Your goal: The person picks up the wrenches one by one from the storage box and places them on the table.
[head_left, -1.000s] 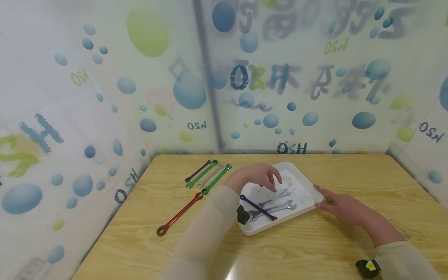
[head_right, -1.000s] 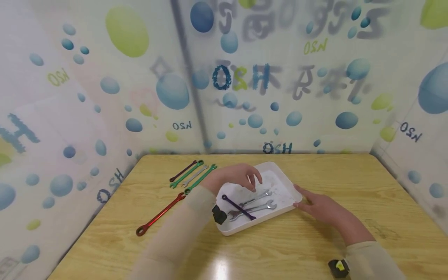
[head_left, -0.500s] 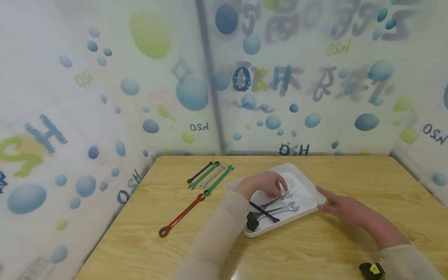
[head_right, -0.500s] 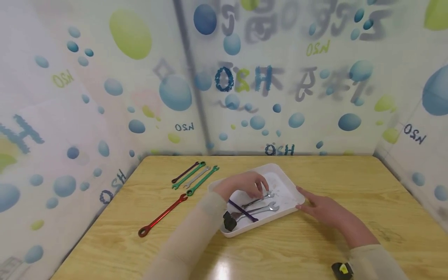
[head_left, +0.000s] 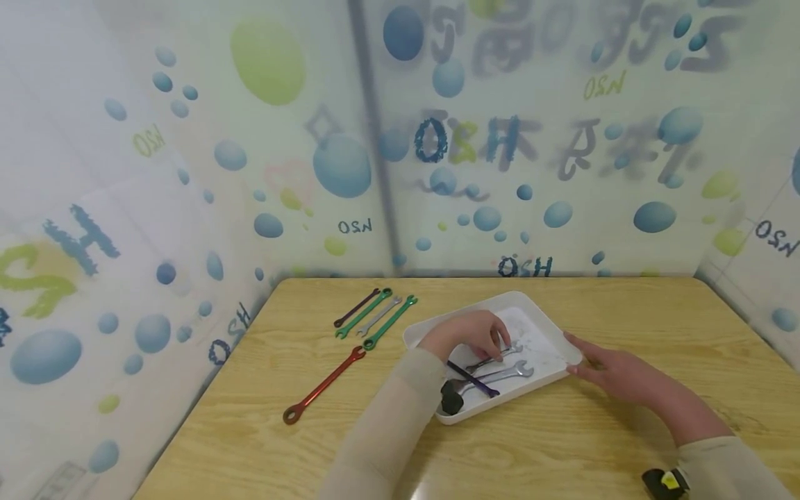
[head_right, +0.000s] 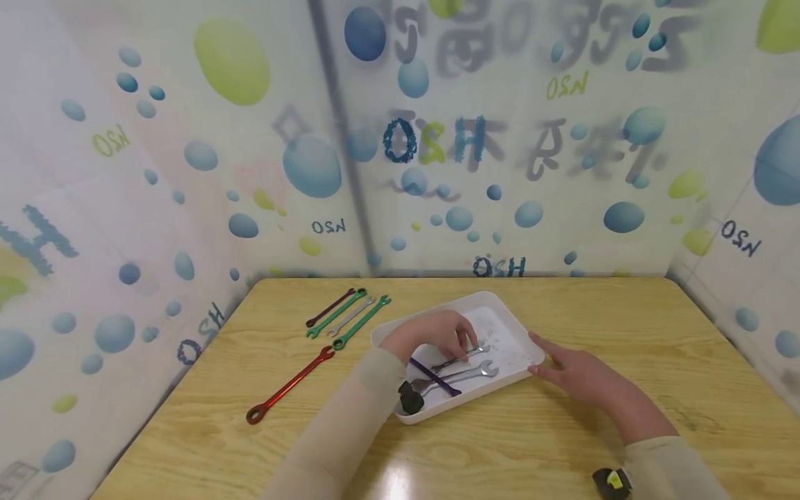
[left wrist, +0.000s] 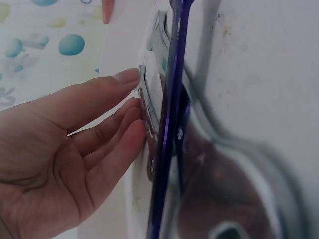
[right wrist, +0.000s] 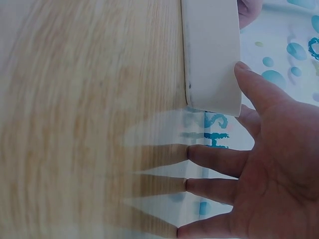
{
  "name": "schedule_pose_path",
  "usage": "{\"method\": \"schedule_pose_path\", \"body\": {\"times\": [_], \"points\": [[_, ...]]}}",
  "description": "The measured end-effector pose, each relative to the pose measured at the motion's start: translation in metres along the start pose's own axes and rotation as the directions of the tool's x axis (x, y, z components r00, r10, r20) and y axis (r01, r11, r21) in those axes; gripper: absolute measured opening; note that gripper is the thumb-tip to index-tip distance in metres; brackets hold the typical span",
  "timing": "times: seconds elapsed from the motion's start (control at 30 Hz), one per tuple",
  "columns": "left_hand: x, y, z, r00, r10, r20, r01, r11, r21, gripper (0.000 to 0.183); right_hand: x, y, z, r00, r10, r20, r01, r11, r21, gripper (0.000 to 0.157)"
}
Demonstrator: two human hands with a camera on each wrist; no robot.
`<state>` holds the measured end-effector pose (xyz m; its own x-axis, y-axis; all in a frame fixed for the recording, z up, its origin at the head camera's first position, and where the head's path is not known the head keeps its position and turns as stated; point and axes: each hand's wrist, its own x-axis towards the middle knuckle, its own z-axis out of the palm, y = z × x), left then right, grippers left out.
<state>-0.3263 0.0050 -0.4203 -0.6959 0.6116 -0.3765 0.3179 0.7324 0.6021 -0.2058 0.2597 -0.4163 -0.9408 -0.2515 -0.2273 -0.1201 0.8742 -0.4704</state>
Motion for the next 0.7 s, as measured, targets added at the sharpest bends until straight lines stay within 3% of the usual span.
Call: {"method": "schedule_pose_path", "body": {"times": [0.37, 0.7], "points": [[-0.0021, 0.0048, 0.0007, 0.999, 0.040, 0.005, -0.040, 0.998, 0.044, 0.029, -0.0022, -0.0029, -0.0024, 1.000, -0.004, 0.001, 0.004, 1.000, -0.003, 0.081], [-0.0036, 0.0058, 0.0022, 0.999, 0.034, 0.016, -0.035, 0.996, 0.077, 0.022, -0.0011, -0.0038, -0.0029, 1.000, 0.009, 0.006, -0.009, 1.000, -0.002, 0.081]]}}
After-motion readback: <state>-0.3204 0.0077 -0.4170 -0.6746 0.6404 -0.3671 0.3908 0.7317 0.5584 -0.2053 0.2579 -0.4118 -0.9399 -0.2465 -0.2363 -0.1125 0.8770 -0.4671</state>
